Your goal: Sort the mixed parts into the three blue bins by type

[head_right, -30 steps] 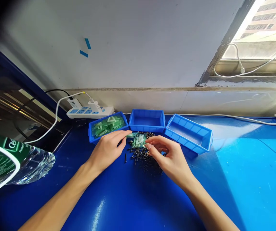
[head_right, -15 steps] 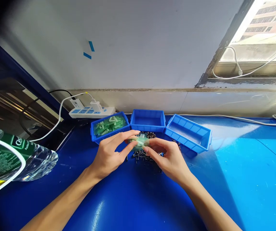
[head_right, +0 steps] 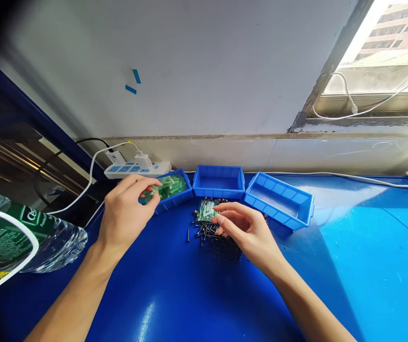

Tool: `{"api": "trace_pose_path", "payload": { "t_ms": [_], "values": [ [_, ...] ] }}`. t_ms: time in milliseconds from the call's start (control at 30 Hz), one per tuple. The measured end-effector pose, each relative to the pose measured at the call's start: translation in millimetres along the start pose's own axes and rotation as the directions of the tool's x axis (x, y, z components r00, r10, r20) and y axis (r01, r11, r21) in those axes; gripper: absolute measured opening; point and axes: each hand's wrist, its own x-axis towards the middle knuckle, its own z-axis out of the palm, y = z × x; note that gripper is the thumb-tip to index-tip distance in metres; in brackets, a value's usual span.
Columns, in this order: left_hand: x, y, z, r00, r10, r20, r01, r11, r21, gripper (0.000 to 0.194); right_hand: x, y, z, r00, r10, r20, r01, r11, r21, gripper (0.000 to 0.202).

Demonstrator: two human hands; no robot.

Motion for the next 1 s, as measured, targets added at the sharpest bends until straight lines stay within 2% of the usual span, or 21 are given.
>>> {"api": "trace_pose_path", "payload": {
  "t_ms": [67, 200, 333, 400, 467, 533, 633, 700, 767, 900, 1000],
  "values": [
    [-0.8, -11.1, 0.7, 0.995, -0.056, 0.081, 0.046, 0.991, 0.123, 0.022, -0.5, -1.1, 0.5, 1.000, 0.008, -0.022, -0.007, 1.000, 0.005, 0.038],
    [-4.6, -19.6, 3.0, 0.986, -0.099, 0.134, 0.060, 0.961, 0.269, 0.011, -2.1, -4.6, 2.6, 0.999, 0.021, -0.036, -0.022, 1.000, -0.006, 0.040],
    [-6.0, -18.4, 3.1, 0.986, -0.080, 0.147, 0.035, 0.958, 0.284, 0.016, -3.0, -4.4, 3.4, 0.999, 0.026, -0.045, -0.025, 0.999, 0.023, 0.035],
    [-4.6, -16.3, 1.9, 0.977, -0.119, 0.179, 0.059, 0.948, 0.313, 0.019, -2.0, -1.1, 3.1, 0.999, 0.011, -0.050, -0.010, 1.000, 0.011, 0.032],
    [-2.5, -12.5, 1.1, 0.965, -0.165, 0.204, 0.091, 0.939, 0.332, 0.020, 0.2, 3.3, 2.4, 0.998, -0.035, -0.055, 0.032, 0.998, -0.056, 0.031],
    [-1.1, -6.3, 2.3, 0.974, -0.136, 0.180, 0.081, 0.955, 0.284, 0.019, 3.5, 6.7, 1.6, 0.991, -0.117, -0.058, 0.103, 0.973, -0.205, 0.028],
    [-3.8, 7.4, 9.1, 0.988, 0.060, 0.141, -0.072, 0.994, 0.080, 0.019, 9.9, 6.6, 0.0, 0.968, -0.250, -0.002, 0.221, 0.857, -0.466, 0.021],
    [-9.0, 17.4, 15.3, 0.971, 0.158, 0.177, -0.153, 0.987, -0.046, 0.018, 15.3, 3.0, -1.0, 0.949, -0.302, 0.086, 0.295, 0.763, -0.576, 0.020],
    [-15.0, 25.1, 21.1, 0.948, 0.214, 0.237, -0.193, 0.975, -0.109, 0.020, 21.6, -1.4, -1.4, 0.930, -0.307, 0.202, 0.361, 0.669, -0.650, 0.028],
    [-22.4, 27.5, 29.2, 0.928, 0.206, 0.310, -0.171, 0.976, -0.137, 0.023, 34.0, -4.4, 2.1, 0.893, -0.226, 0.389, 0.448, 0.521, -0.726, 0.053],
    [-22.3, 21.3, 33.0, 0.933, 0.138, 0.331, -0.086, 0.982, -0.166, 0.017, 38.7, 0.1, 8.1, 0.890, -0.232, 0.392, 0.455, 0.470, -0.756, 0.051]
  ]
}}
